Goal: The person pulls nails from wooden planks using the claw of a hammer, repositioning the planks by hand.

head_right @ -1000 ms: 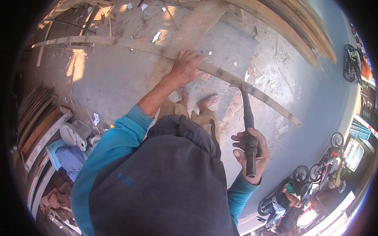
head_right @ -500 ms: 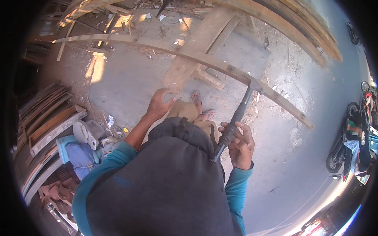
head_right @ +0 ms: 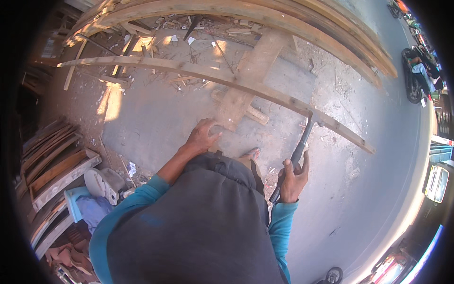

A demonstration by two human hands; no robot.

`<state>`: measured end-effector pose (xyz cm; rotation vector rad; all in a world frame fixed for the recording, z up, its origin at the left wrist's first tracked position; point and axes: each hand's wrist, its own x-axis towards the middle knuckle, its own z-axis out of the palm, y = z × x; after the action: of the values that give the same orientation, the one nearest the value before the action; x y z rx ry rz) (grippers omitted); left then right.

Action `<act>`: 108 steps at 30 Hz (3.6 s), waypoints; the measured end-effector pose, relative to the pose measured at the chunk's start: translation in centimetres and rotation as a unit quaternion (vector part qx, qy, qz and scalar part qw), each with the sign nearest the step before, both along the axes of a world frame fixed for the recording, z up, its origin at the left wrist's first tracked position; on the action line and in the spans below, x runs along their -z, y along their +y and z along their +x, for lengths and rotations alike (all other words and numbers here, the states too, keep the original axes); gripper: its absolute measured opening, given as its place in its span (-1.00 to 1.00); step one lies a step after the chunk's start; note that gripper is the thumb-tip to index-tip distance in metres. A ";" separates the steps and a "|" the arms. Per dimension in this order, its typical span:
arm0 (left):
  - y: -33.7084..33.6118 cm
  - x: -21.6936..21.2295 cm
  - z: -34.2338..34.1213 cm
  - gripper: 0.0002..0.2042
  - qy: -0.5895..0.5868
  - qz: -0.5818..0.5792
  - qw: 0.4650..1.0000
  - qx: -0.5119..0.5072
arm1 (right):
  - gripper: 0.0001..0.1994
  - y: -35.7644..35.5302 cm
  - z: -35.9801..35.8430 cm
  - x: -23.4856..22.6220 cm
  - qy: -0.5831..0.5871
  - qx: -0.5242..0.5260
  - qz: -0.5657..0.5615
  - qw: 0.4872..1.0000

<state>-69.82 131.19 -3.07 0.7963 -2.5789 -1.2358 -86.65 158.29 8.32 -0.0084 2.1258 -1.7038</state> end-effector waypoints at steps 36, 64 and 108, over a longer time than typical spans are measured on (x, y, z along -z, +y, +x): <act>-22.3 0.3 -9.2 -0.45 -0.110 -0.329 0.927 0.139 | -0.55 -20.4 4.3 8.4 -0.388 -0.016 -0.271 0.881; -22.2 0.9 -8.2 -0.53 -0.071 -0.325 0.934 0.130 | -0.55 -21.6 7.1 5.2 0.182 -0.129 0.215 0.951; -21.9 -0.3 -8.9 -0.49 -0.121 -0.310 0.933 0.135 | -0.60 -20.0 3.5 5.4 -0.221 -0.001 -0.103 0.970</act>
<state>-78.69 109.29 -2.79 0.4888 -3.0814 -0.3073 -83.17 138.25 2.95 0.2824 1.6204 -1.7258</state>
